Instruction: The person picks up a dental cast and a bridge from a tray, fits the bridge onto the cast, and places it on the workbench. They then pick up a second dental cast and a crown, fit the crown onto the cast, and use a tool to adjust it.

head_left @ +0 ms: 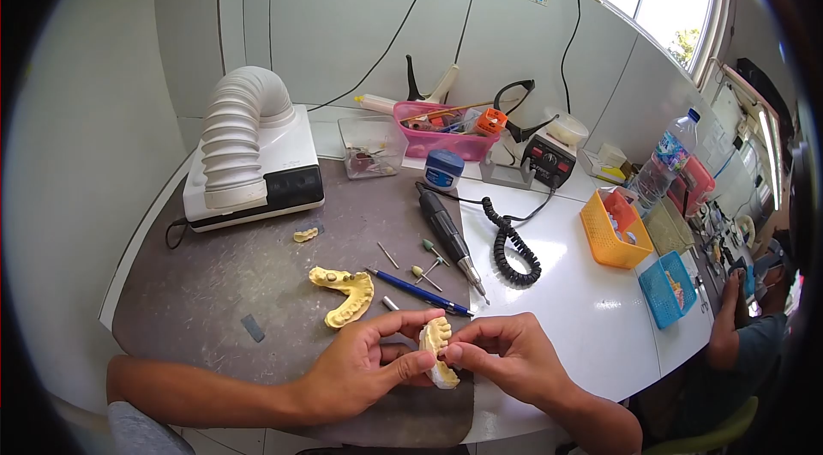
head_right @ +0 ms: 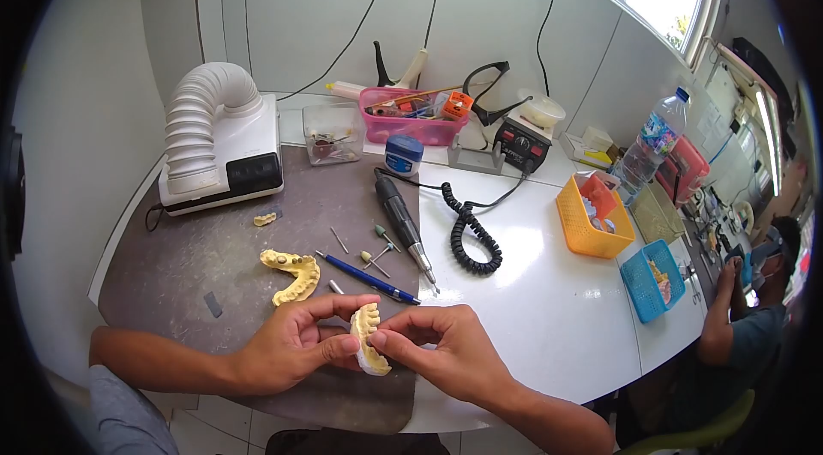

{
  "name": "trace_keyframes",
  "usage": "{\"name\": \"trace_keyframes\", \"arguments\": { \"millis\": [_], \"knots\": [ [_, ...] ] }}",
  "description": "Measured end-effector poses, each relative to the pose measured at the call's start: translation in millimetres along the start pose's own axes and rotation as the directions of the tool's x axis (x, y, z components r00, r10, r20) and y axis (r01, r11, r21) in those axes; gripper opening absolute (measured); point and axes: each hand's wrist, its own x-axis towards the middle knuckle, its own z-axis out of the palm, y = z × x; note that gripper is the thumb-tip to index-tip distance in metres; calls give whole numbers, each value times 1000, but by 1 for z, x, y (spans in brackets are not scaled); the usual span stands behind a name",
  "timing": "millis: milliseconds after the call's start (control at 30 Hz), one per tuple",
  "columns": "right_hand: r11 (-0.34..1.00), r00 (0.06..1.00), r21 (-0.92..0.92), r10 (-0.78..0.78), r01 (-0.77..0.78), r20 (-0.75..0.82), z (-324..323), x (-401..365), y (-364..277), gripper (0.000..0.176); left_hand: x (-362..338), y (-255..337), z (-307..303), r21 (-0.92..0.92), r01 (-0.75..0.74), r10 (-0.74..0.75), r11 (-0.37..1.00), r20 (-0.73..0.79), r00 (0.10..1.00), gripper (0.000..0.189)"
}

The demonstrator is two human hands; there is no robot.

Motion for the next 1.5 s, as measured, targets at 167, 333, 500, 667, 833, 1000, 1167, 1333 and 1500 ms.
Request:
{"name": "trace_keyframes", "arguments": {
  "millis": [167, 333, 500, 667, 833, 1000, 1167, 1333, 1500],
  "knots": [
    [999, 999, 12, 38, -38, -10, -1, 1, 1, 21, 1, -2, 1, -8, -12, 12, 1000, -15, 1000, 51],
    [998, 997, 16, -52, 53, -53, -4, -1, 4, 21, 1, -3, 0, -42, -26, 25, 999, -31, 999, 52],
    [994, 999, 109, -2, 6, -38, -2, -1, 2, 22, 2, -1, 0, -20, -32, 32, 999, -20, 999, 53],
    [984, 1000, 176, 1, 4, -28, -3, 0, 5, 22, 2, -1, 0, -10, -28, 28, 1000, -4, 1000, 53],
    [986, 1000, 166, 18, -19, 12, -4, 0, 5, 23, 2, -1, 0, 0, -36, 36, 999, 2, 999, 54],
    [978, 999, 207, 34, -37, 15, -4, 1, 5, 22, 1, 0, 0, 4, -27, 27, 1000, 1, 1000, 55],
    [977, 997, 198, 69, -76, 40, -5, 0, 3, 22, 0, 1, 1, -4, -17, 17, 1000, 11, 1000, 56],
    [968, 1000, 250, 20, -21, 9, -4, 1, 5, 24, 2, -1, -1, 21, -3, 3, 1000, 33, 999, 57],
    [973, 1000, 231, 4, -8, 17, -2, 2, 7, 26, 2, -1, -1, 8, -8, 8, 1000, 22, 1000, 59]
  ]
}}
